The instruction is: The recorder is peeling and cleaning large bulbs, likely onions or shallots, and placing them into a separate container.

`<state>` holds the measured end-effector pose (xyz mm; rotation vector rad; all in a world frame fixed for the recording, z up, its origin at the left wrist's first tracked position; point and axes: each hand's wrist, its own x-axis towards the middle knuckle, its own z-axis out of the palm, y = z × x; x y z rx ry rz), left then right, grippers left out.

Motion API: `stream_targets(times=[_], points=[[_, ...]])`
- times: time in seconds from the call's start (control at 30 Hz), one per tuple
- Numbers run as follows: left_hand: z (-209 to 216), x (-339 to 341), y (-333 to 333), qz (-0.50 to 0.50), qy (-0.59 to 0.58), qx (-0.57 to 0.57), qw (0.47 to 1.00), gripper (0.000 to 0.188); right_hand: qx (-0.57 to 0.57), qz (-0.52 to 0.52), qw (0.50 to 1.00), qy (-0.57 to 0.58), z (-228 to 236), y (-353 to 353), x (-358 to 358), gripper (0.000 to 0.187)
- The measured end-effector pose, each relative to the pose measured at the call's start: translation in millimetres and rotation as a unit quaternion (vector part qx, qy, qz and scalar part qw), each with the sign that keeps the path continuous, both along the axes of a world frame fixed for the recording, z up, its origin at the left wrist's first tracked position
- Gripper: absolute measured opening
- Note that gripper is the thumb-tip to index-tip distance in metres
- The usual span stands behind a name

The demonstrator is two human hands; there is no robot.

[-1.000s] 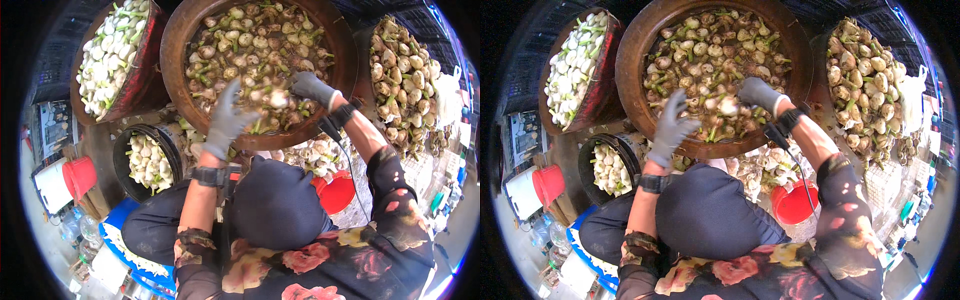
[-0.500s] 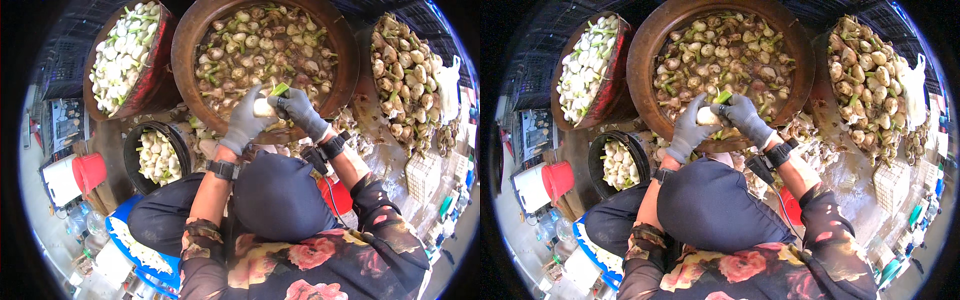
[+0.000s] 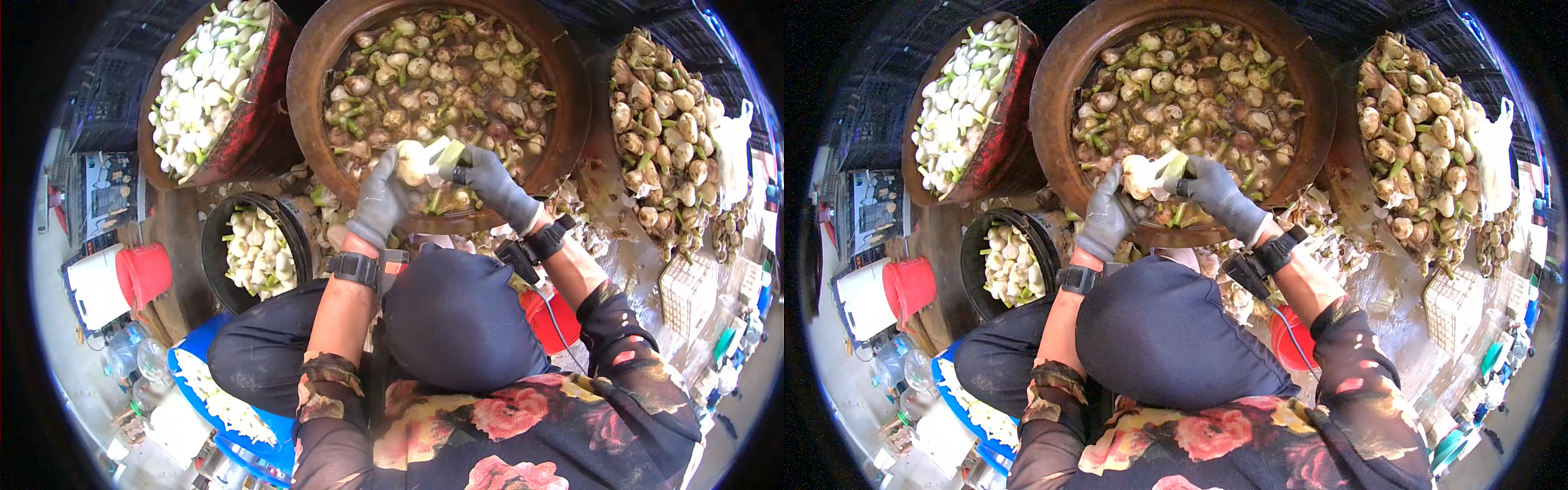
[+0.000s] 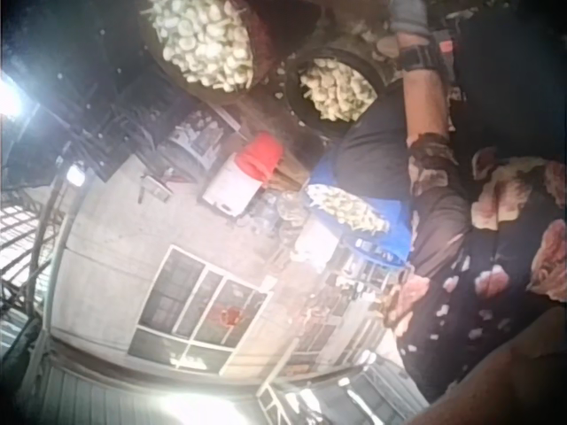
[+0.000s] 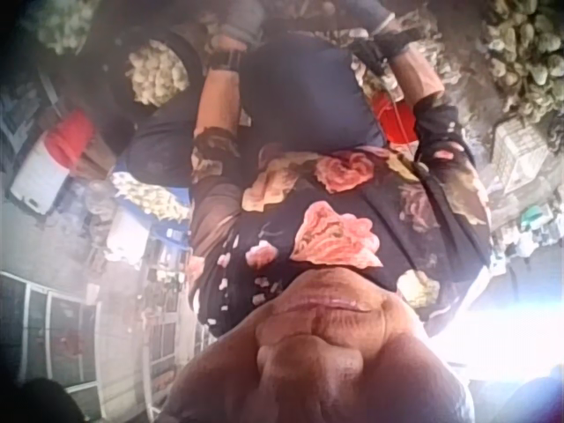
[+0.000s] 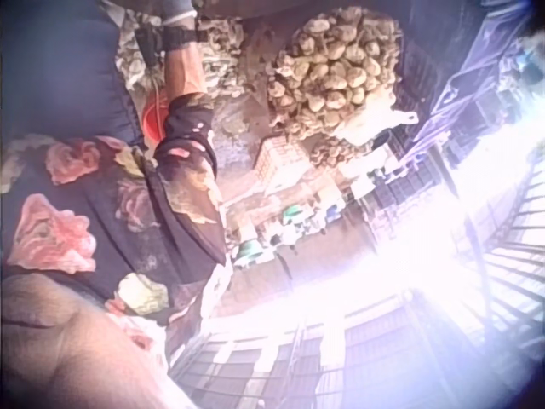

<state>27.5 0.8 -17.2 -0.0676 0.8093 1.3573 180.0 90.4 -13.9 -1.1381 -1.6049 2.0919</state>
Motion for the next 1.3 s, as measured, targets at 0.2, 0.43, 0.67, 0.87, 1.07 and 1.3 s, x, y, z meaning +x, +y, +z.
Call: stream_targets(times=[0.2,0.43,0.67,0.87,1.07,1.3], points=[[-1.4,2.0,-6.8,-0.006,0.042,-0.001,0.999,0.039,-0.102,-0.069,0.987,0.104,-4.4,-5.2,-6.1,0.014],[3.1,3.1,1.4,-0.006,0.251,-0.037,0.967,0.042,0.133,0.044,0.988,-0.058,11.1,-14.5,-4.1,0.02],[-2.5,-25.1,-3.8,0.059,0.065,0.061,0.994,0.041,0.07,0.078,0.979,-0.176,2.7,-0.3,9.0,0.023],[9.2,7.0,0.7,0.021,0.135,0.026,0.99,0.038,0.113,0.032,0.984,-0.131,-11.3,11.3,-27.4,0.039],[6.4,3.3,-6.5,0.054,0.115,0.033,0.991,0.037,-0.025,-0.046,0.997,0.056,-7.9,2.4,-28.4,0.015],[3.6,-0.3,-8.8,0.038,0.143,0.048,0.988,0.038,-0.097,-0.09,0.985,0.115,0.5,-2.8,-27.2,0.02]])
